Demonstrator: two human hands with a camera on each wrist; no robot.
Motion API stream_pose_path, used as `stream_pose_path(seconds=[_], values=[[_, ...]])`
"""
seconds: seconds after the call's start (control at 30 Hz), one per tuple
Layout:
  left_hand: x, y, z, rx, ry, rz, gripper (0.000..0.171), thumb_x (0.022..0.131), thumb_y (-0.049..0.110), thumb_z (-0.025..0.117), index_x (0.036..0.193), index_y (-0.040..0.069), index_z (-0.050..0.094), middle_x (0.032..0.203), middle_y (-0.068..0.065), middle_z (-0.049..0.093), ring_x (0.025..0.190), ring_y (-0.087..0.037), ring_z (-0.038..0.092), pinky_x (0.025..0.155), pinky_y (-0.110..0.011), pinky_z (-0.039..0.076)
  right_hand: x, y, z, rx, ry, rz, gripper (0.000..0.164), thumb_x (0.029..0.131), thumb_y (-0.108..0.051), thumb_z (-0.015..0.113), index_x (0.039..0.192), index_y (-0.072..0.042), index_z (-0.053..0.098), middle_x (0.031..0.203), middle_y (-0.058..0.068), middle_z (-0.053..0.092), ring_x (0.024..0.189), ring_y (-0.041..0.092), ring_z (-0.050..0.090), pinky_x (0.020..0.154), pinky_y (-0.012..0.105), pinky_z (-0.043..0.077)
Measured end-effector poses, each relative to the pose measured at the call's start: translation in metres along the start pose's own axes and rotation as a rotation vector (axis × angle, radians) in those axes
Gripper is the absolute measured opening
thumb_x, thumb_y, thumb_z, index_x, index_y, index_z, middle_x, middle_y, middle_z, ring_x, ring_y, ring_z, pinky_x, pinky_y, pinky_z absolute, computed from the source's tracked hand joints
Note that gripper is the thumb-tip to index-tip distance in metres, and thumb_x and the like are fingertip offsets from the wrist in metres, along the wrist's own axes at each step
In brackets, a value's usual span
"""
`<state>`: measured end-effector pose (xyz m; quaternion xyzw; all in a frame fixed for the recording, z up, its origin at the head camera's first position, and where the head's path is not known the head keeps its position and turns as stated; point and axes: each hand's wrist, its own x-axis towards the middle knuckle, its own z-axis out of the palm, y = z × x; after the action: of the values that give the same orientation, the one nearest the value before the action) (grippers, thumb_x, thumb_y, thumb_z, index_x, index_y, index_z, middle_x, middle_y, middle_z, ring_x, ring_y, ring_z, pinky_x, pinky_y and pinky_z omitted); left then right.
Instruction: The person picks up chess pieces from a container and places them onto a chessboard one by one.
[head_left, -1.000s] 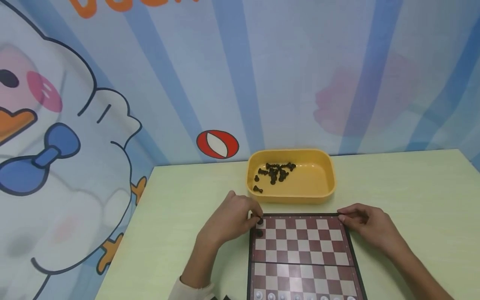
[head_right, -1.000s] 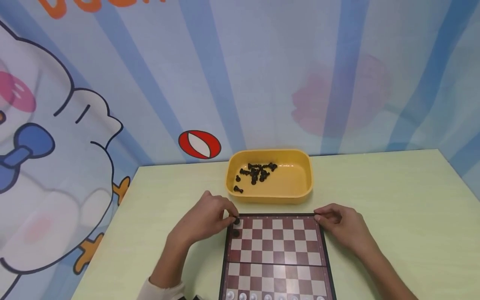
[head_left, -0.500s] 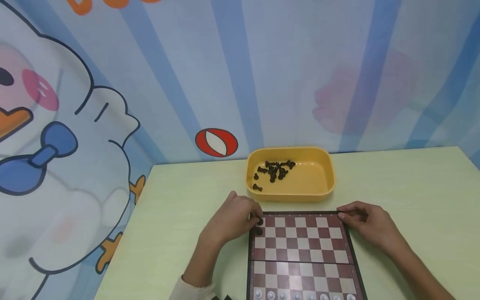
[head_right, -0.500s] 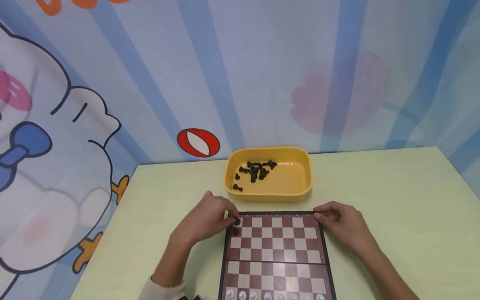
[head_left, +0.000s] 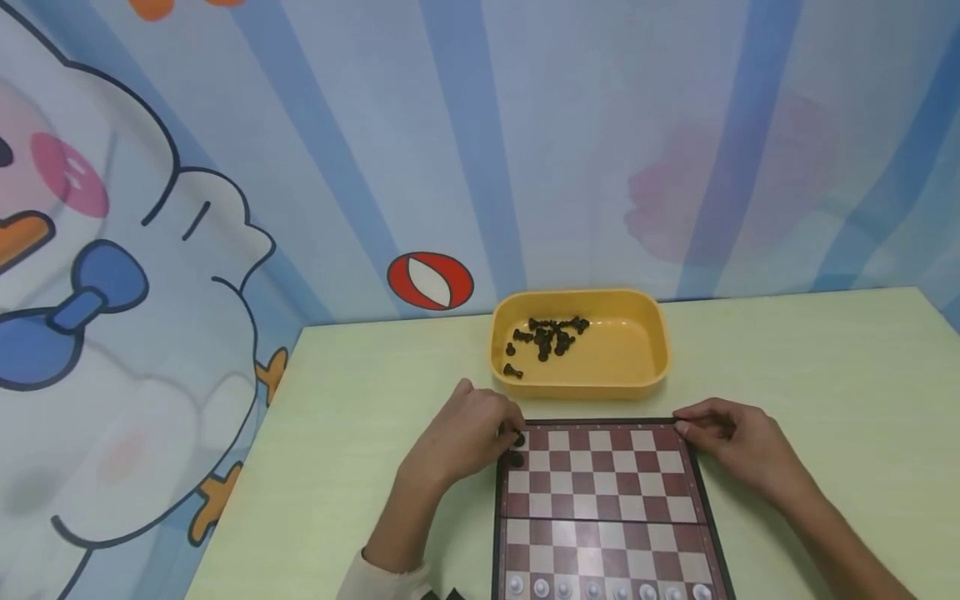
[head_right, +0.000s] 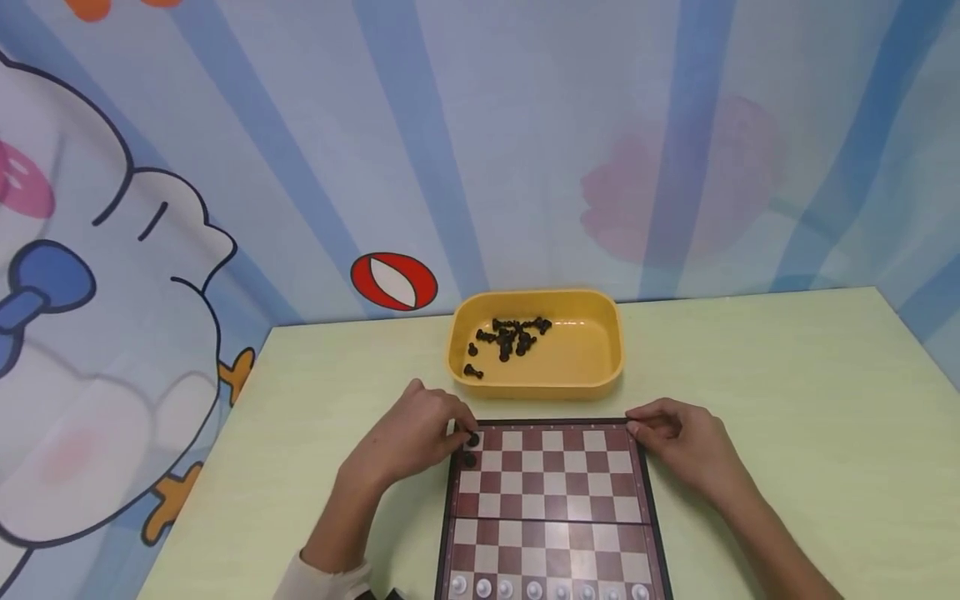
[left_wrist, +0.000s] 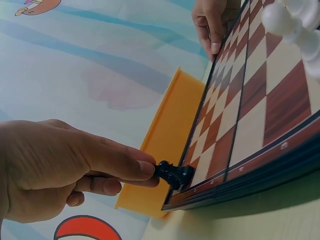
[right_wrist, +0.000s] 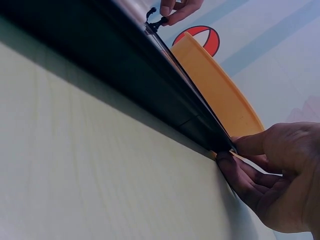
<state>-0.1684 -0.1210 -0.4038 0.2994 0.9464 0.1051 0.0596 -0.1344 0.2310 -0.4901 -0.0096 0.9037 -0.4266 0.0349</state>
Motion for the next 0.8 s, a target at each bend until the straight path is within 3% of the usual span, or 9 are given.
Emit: stream_pose_path(seconds=[0.13, 0.3, 0.6, 0.8], values=[[-0.003, -0.002, -0.004, -0.009, 0.029, -0.042, 0.011, 0.094, 0.014, 0.083, 0.104, 0.017, 0.086, 0.095, 0.009, 0.082, 0.088, -0.009, 0.072, 0.08, -0.032, 0.036, 0.0, 0.0, 0.0, -0.003, -0.009, 0.003, 0.027, 0.101, -0.029, 0.075, 0.12, -0.01, 0.078, 0.1, 0.004, 0.082, 0.085, 0.011, 0.074, 0.071, 0.025, 0.052], [-0.006, -0.003, -0.007, 0.031, 0.119, -0.091, 0.014, 0.092, 0.014, 0.084, 0.106, 0.017, 0.085, 0.1, 0.006, 0.082, 0.096, -0.013, 0.073, 0.081, -0.032, 0.037, 0.001, 0.002, 0.0, 0.014, -0.019, 0.007, 0.029, 0.101, -0.032, 0.075, 0.12, -0.01, 0.078, 0.099, 0.004, 0.082, 0.084, 0.01, 0.074, 0.07, 0.025, 0.051], [-0.003, -0.005, -0.011, 0.045, 0.362, -0.152, 0.01, 0.09, 0.018, 0.087, 0.1, 0.018, 0.085, 0.095, 0.006, 0.081, 0.082, -0.01, 0.063, 0.078, -0.033, 0.036, 0.003, 0.0, 0.002, 0.015, -0.015, 0.013, 0.028, 0.102, -0.032, 0.074, 0.12, -0.011, 0.077, 0.1, 0.003, 0.081, 0.084, 0.012, 0.073, 0.072, 0.025, 0.052], [0.006, -0.01, -0.013, 0.051, 0.441, -0.141, 0.008, 0.091, 0.018, 0.086, 0.099, 0.017, 0.084, 0.095, 0.004, 0.081, 0.078, -0.012, 0.06, 0.075, -0.034, 0.035, 0.001, 0.003, -0.001, 0.013, -0.025, 0.017, 0.03, 0.101, -0.034, 0.075, 0.12, -0.01, 0.078, 0.101, 0.003, 0.082, 0.085, 0.011, 0.074, 0.073, 0.025, 0.053]])
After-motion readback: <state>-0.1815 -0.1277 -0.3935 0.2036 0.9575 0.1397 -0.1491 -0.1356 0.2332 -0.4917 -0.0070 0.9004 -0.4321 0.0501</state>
